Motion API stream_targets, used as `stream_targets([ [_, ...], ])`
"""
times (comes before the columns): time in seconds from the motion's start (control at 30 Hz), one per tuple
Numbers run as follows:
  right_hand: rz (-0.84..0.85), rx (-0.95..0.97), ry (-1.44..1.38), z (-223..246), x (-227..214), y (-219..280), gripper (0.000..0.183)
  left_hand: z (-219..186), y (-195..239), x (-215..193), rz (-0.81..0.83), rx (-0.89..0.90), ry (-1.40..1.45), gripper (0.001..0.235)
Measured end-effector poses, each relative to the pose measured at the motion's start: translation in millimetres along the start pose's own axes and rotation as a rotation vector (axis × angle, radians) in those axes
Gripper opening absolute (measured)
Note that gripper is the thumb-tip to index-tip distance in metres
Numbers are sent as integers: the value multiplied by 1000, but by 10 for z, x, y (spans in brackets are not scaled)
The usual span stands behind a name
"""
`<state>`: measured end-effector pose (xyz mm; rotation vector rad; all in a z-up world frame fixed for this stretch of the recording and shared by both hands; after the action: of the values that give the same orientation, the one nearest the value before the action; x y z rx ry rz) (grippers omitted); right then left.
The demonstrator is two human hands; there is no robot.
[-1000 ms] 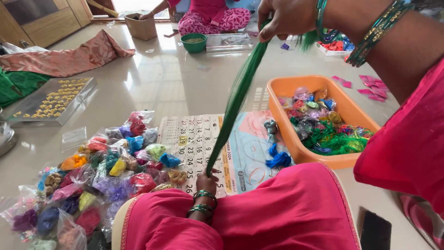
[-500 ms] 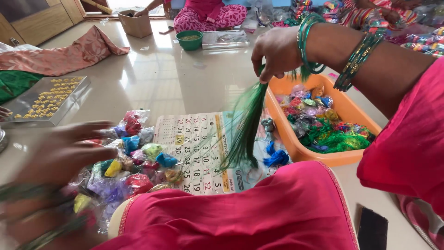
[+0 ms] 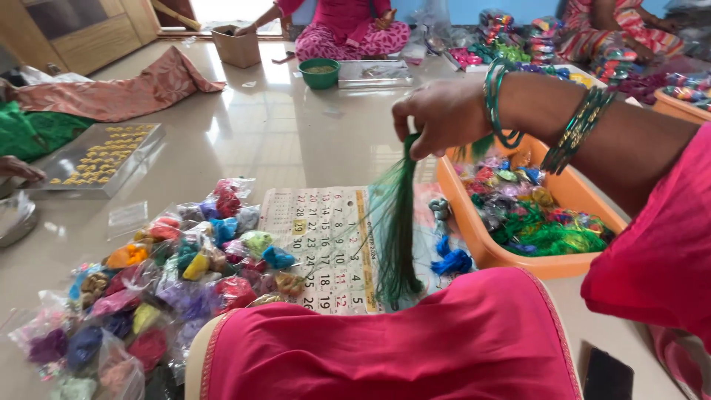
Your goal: The person sits on the floor and knots a bundle of yellow dyed fiber, sets it aside, then picks up a green fiber bundle, stretches it out and twists it into a tight strand, working over a calendar sheet with trays and bags of colored fiber around them.
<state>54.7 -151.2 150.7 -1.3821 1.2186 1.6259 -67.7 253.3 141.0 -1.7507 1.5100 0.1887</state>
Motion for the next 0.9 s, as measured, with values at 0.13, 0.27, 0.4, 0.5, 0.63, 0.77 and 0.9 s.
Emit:
stream_targets([
  [0.13, -3, -128, -106, 451, 10, 26, 38, -794, -51, 1137, -87, 86, -22, 120],
  [0.27, 10, -156, -171, 688, -39, 117, 38, -1092, -285, 2314, -33, 288, 72, 139],
  [0.4, -111, -145, -152, 553, -282, 221, 31, -520, -265, 3026, -57, -92, 313, 51],
  [0.5, -201, -120, -154, 282, -535, 280, 24, 273, -15, 3628, -133, -121, 241, 34],
  [0.63, -217, -150, -238, -73, -617, 174, 19, 1403, 553, 4483, 63, -307, 85, 25],
  [0.77, -76, -93, -204, -91, -192, 72, 18, 2005, 807, 5032, 318, -452, 70, 24],
  [0.9, -28, -14, -84, -182, -18, -23, 24, 2224, 735, 5036, 856, -454, -32, 44],
])
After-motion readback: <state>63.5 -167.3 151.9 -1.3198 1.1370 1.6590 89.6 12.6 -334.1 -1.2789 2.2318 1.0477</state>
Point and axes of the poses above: each hand's wrist, its own y-axis away from the middle knuckle, its own x-axis out of the palm, z = x × y, the point moved 7 cm from there along -y, towards the middle knuckle, and after that the axes turned 7 degrees about -y, right-handed, at the moved point
